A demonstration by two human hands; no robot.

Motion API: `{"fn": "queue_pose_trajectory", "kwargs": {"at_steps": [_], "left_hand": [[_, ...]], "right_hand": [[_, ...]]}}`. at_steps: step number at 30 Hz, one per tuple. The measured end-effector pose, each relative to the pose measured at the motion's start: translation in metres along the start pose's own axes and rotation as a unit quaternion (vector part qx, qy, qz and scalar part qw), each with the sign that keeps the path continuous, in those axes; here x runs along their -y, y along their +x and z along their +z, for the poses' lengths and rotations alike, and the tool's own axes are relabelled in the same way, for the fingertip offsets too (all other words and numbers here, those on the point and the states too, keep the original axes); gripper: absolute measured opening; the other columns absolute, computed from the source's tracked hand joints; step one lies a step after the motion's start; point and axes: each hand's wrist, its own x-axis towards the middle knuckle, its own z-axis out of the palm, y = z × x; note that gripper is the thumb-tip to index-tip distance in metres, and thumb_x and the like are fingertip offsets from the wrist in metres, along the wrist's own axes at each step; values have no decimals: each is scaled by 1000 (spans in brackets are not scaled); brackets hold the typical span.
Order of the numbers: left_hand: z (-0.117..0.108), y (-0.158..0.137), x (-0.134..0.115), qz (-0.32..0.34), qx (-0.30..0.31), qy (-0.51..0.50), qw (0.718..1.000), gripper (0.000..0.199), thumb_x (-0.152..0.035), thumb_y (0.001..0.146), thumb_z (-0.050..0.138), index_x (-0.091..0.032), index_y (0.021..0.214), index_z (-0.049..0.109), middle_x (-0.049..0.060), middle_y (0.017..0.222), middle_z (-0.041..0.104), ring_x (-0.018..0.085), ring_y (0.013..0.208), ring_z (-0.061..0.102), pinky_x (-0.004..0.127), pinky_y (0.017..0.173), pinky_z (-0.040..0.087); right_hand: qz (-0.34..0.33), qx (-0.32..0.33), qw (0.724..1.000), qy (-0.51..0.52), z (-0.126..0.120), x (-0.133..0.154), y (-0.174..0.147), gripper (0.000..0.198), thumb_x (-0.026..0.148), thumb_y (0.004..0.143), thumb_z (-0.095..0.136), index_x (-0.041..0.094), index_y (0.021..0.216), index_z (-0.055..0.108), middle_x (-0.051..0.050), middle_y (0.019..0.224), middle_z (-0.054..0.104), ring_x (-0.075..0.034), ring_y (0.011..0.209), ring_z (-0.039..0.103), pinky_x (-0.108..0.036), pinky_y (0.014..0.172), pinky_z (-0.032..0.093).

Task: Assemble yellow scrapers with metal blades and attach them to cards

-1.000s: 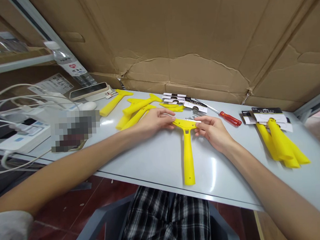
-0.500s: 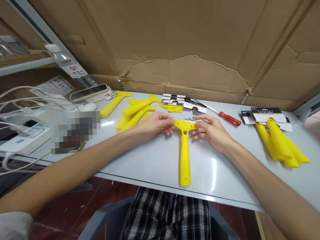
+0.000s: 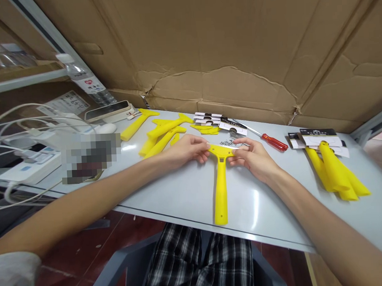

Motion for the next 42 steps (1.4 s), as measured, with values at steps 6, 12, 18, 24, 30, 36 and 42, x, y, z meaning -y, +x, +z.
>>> {"fn": "queue_pose_trajectory", "kwargs": {"at_steps": [6, 12, 18, 24, 30, 36, 42], "left_hand": [[1, 1, -2, -5, -10, -6, 1000, 11, -19, 93, 70, -12, 86, 73, 8, 77, 74, 12, 61, 67, 29, 60, 54], [3, 0, -4, -5, -18, -16, 1000, 10, -18, 91, 70, -14, 82, 71, 7, 79, 72, 10, 60, 63, 28, 56, 51], [2, 0, -3, 1, -17, -17, 1000, 8, -19, 89, 71, -15, 82, 71, 7, 78, 72, 10, 61, 62, 27, 55, 49], [2, 0, -3, 3, -14, -15, 1000, 8, -18, 89, 70, -15, 82, 71, 6, 77, 71, 10, 61, 62, 27, 55, 48], [2, 0, -2, 5, -16, -12, 1000, 8, -18, 90, 70, -15, 82, 71, 7, 78, 72, 10, 61, 62, 27, 56, 48], [2, 0, -2, 10, -13, -12, 1000, 8, -17, 91, 70, -14, 85, 72, 6, 78, 72, 10, 60, 62, 27, 55, 49], [-1, 0, -2, 3, 12, -4, 1000, 9, -23, 90, 75, -15, 87, 72, 9, 84, 74, 11, 63, 63, 28, 56, 50]], "right_hand": [[-10, -9, 1000, 9, 2, 0, 0, 54, 17, 75, 78, 15, 122, 52, -9, 90, 69, -18, 76, 73, -31, 76, 65], [-17, -26, 999, 21, 4, -1, 1, 58, 18, 74, 79, 16, 125, 51, -9, 90, 69, -20, 78, 73, -31, 76, 65], [-9, -27, 999, 24, 4, 1, 1, 58, 18, 74, 79, 16, 125, 52, -10, 91, 69, -19, 77, 73, -30, 74, 64], [-4, -28, 999, 25, 5, 3, 0, 57, 18, 73, 79, 17, 123, 51, -11, 94, 69, -18, 77, 73, -30, 74, 64], [-4, -23, 1000, 21, 5, 3, 0, 57, 19, 72, 79, 16, 122, 53, -8, 89, 68, -18, 77, 72, -30, 73, 64], [-14, -25, 999, 22, 5, 2, 0, 58, 18, 72, 80, 17, 123, 52, -9, 92, 69, -18, 76, 72, -28, 71, 64], [-18, -30, 999, 22, 6, 1, 0, 58, 18, 71, 80, 17, 123, 53, -8, 89, 68, -17, 74, 72, -28, 70, 63]]}}
